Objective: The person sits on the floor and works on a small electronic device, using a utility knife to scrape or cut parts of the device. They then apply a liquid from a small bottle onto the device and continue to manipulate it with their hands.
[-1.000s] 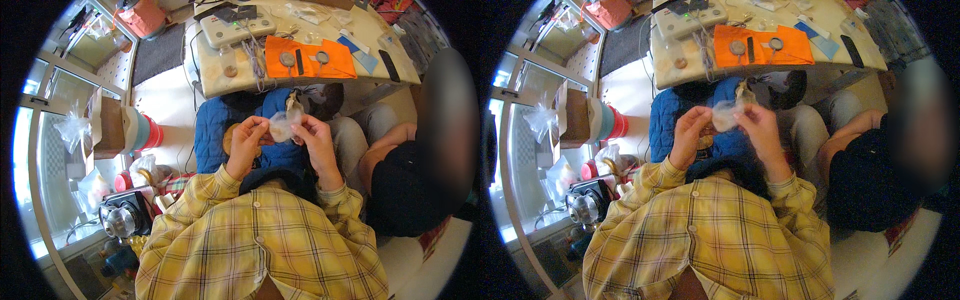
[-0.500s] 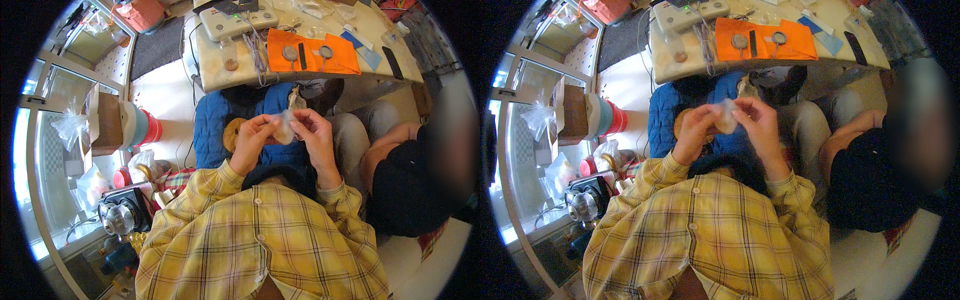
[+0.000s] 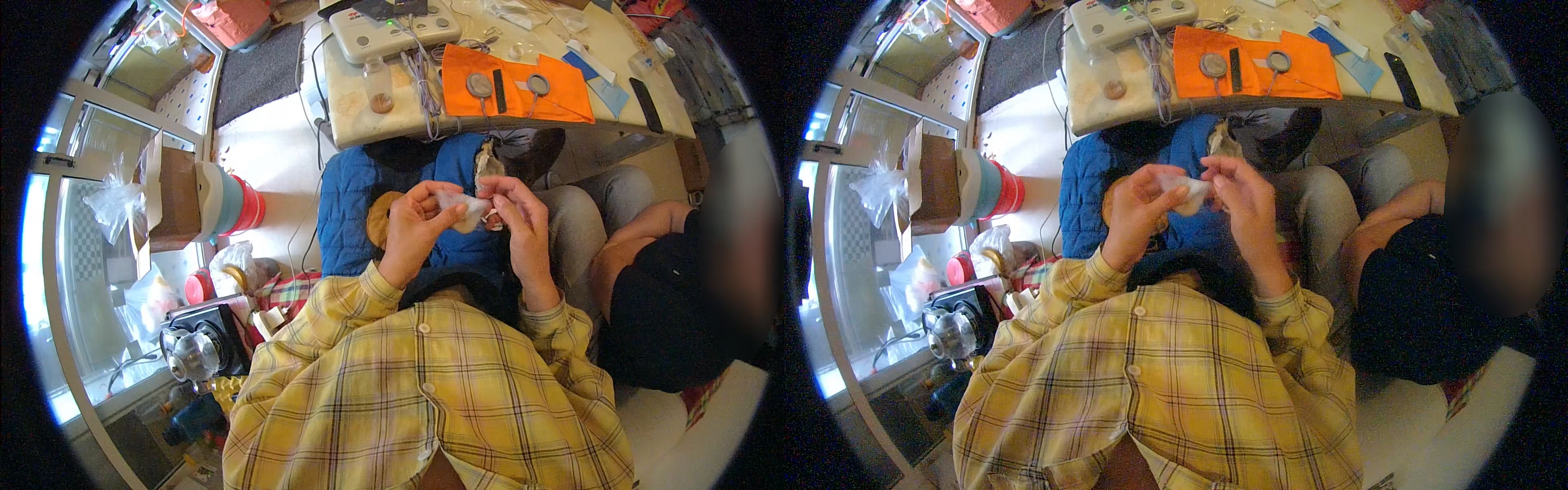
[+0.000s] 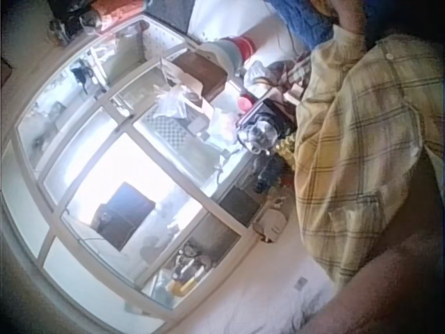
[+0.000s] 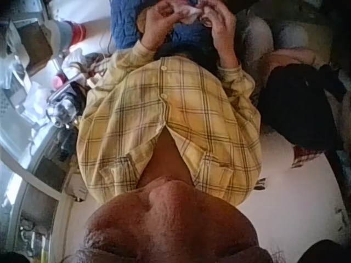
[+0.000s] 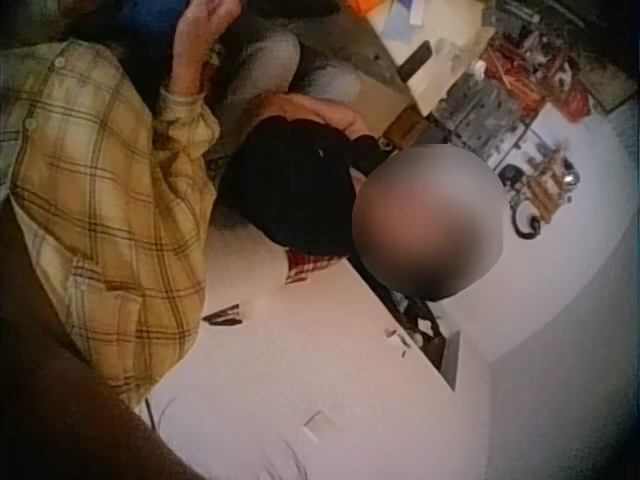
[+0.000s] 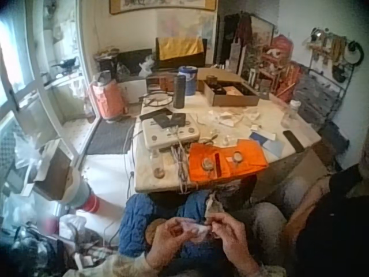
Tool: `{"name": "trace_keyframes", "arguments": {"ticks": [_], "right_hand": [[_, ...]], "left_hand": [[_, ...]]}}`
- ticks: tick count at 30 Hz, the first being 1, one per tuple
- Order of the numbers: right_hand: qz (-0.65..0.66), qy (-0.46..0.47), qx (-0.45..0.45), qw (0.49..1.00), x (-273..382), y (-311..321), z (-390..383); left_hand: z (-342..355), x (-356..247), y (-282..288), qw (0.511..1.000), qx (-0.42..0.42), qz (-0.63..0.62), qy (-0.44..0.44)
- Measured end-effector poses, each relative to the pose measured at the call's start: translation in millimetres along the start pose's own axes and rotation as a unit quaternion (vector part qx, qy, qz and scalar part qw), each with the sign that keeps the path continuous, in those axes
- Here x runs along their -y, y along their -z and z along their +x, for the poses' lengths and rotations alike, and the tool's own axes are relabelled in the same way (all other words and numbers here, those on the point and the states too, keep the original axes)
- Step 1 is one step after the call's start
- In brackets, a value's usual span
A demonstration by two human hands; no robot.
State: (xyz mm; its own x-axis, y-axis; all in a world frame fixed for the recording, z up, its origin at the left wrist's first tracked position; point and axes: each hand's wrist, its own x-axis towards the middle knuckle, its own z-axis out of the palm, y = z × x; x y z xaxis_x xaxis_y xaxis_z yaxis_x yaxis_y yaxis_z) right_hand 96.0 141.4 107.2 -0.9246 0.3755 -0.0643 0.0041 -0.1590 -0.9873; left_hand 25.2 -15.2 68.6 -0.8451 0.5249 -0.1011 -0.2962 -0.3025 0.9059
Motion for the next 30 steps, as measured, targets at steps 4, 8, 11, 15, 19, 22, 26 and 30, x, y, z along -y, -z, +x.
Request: {"name": "trace_keyframes", "arguments": {"ticks": [4, 8, 11, 15, 19, 22, 26, 30], "right_hand": [[-0.096, -0.025, 0.042, 0.994, -15.6, -1.5, 0.1], [-0.033, -0.035, 0.007, 0.999, -19.9, -5.6, 3.0], [-0.023, -0.043, 0.003, 0.999, -19.6, -6.3, 2.5], [-0.019, -0.034, 0.006, 0.999, -24.6, -5.9, 1.0], [-0.028, -0.029, 0.011, 0.999, -18.5, -8.1, -0.8], [0.003, -0.035, 0.017, 0.999, -21.2, -4.0, -3.5], [0.026, -0.058, 0.025, 0.998, -19.6, 0.7, -3.4], [0.061, -0.092, 0.022, 0.994, -15.0, 6.7, -3.8]], "left_hand": [[-1.7, -6.2, -1.4, 0.992, -0.009, 0.123, -0.039], [-4.2, -14.1, -9.5, 0.976, -0.021, 0.183, -0.119], [2.0, -11.6, -7.3, 0.959, -0.018, 0.185, -0.214], [-0.7, -12.2, -10.5, 0.993, -0.014, 0.082, -0.088], [-2.2, -11.4, -9.3, 0.993, -0.006, 0.106, -0.053], [-0.8, -6.5, -6.9, 0.991, -0.007, 0.113, -0.066], [1.2, -2.9, -4.8, 0.994, 0.012, 0.093, -0.053], [2.1, -0.8, -0.6, 0.997, 0.038, 0.064, -0.023]]}}
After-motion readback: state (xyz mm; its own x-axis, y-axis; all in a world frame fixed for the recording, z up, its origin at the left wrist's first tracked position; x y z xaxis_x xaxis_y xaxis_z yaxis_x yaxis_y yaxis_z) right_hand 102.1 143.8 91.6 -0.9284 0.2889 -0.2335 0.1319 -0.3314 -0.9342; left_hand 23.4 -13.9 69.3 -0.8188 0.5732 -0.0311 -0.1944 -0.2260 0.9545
